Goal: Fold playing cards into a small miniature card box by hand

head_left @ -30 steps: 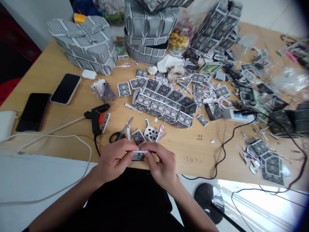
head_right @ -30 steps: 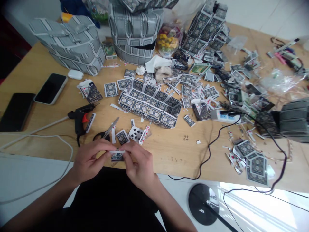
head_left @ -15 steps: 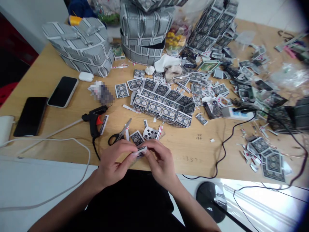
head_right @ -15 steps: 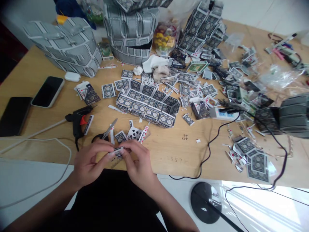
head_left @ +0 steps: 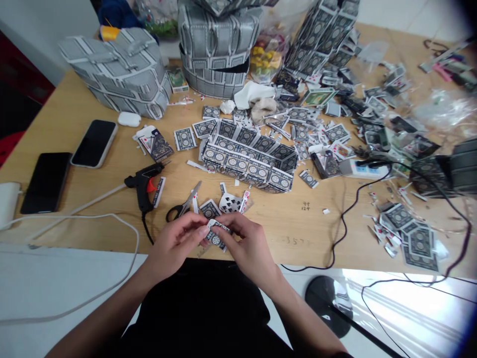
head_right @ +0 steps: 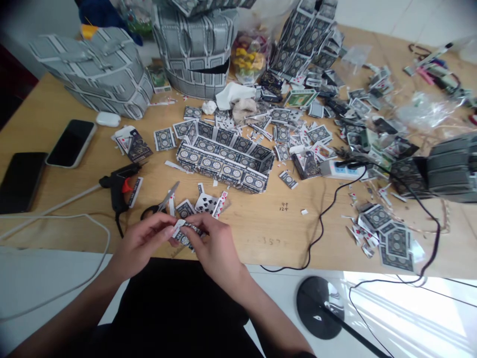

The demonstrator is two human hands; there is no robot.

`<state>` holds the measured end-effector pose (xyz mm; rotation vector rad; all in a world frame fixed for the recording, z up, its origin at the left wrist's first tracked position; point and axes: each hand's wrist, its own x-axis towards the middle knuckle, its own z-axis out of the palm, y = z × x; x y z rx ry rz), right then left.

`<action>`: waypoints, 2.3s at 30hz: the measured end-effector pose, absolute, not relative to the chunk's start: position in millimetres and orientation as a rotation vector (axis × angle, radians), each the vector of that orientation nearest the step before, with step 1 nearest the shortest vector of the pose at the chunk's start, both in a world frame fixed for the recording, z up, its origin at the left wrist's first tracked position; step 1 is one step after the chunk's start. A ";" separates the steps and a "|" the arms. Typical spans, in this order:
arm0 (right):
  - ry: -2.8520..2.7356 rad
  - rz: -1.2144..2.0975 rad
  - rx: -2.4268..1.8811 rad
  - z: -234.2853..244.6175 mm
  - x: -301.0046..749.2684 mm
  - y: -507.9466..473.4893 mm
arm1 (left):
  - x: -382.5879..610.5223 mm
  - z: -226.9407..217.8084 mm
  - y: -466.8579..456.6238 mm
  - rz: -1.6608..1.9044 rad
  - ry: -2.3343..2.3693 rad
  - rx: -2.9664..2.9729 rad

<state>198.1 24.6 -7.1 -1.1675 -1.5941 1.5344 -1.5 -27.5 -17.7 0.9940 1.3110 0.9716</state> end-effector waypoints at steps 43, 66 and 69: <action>-0.848 1.691 -1.367 -18.7 282.4 20.6 | -22.9 31.3 -47.6 0.888 1.858 1.387; -1.309 1.484 -1.378 -30.4 211.4 -10.1 | 31.7 -17.4 -10.0 0.973 1.558 1.127; -1.333 1.438 -1.467 -34.4 215.3 -11.5 | 36.0 -23.0 -3.0 0.934 1.651 1.314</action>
